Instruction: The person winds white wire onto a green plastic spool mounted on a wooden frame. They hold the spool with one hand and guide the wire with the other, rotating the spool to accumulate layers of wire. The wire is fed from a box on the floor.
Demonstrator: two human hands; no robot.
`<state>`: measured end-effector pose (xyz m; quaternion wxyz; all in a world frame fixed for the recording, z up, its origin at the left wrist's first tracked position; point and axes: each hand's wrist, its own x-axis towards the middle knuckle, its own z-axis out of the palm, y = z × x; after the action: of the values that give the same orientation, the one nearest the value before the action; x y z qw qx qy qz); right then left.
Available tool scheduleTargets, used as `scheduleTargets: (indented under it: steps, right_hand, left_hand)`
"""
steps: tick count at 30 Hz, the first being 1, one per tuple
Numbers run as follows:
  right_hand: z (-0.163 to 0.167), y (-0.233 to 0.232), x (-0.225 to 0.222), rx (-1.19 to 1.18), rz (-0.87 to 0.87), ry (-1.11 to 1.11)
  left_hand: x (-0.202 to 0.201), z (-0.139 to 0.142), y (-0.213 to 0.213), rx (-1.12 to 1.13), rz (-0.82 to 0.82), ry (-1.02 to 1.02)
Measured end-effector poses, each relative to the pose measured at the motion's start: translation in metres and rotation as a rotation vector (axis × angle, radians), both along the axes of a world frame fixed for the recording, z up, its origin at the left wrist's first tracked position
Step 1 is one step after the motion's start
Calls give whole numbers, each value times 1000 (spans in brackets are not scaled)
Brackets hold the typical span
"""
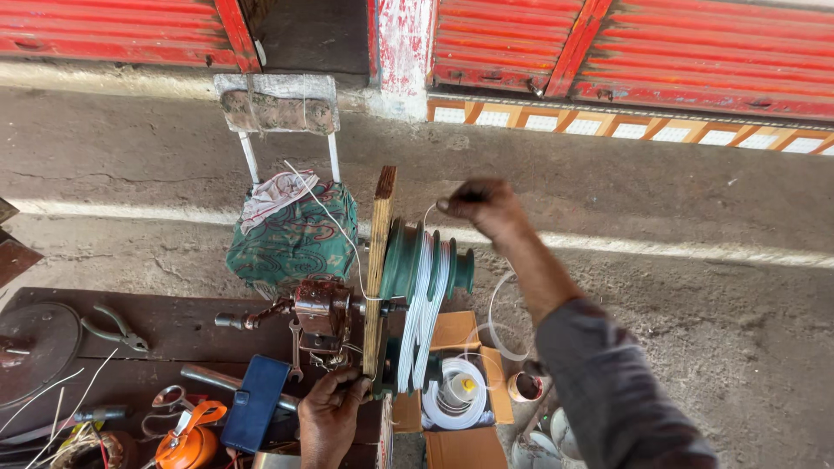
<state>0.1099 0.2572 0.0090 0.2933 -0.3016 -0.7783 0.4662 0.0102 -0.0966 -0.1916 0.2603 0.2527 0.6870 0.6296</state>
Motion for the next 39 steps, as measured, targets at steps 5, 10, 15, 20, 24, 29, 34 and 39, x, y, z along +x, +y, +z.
scheduleTargets:
  steps: [5, 10, 15, 20, 24, 29, 34, 39]
  right_hand:
    - [-166, -30, -7, -697, -36, 77]
    - [-249, -147, 45, -605, 93, -85]
    - [-219, -248, 78, -392, 75, -416]
    - [-106, -260, 104, 597, 229, -191]
    - [-27, -230, 89, 987, 256, -166]
    - [52, -181, 70, 1274, 290, -12]
    - [90, -73, 15, 785, 104, -47]
    - [-12, -11, -37, -202, 6, -32]
  left_hand:
    - [6, 13, -4, 52, 48, -47]
    - [6, 24, -6, -63, 67, 111]
    - [6, 25, -7, -53, 43, 145]
    - [5, 21, -6, -16, 47, 77]
    - [1, 17, -3, -34, 12, 42]
    - [-1, 14, -1, -65, 2, -12]
    - [0, 15, 0, -63, 19, -7]
    - [1, 20, -3, -59, 40, 50]
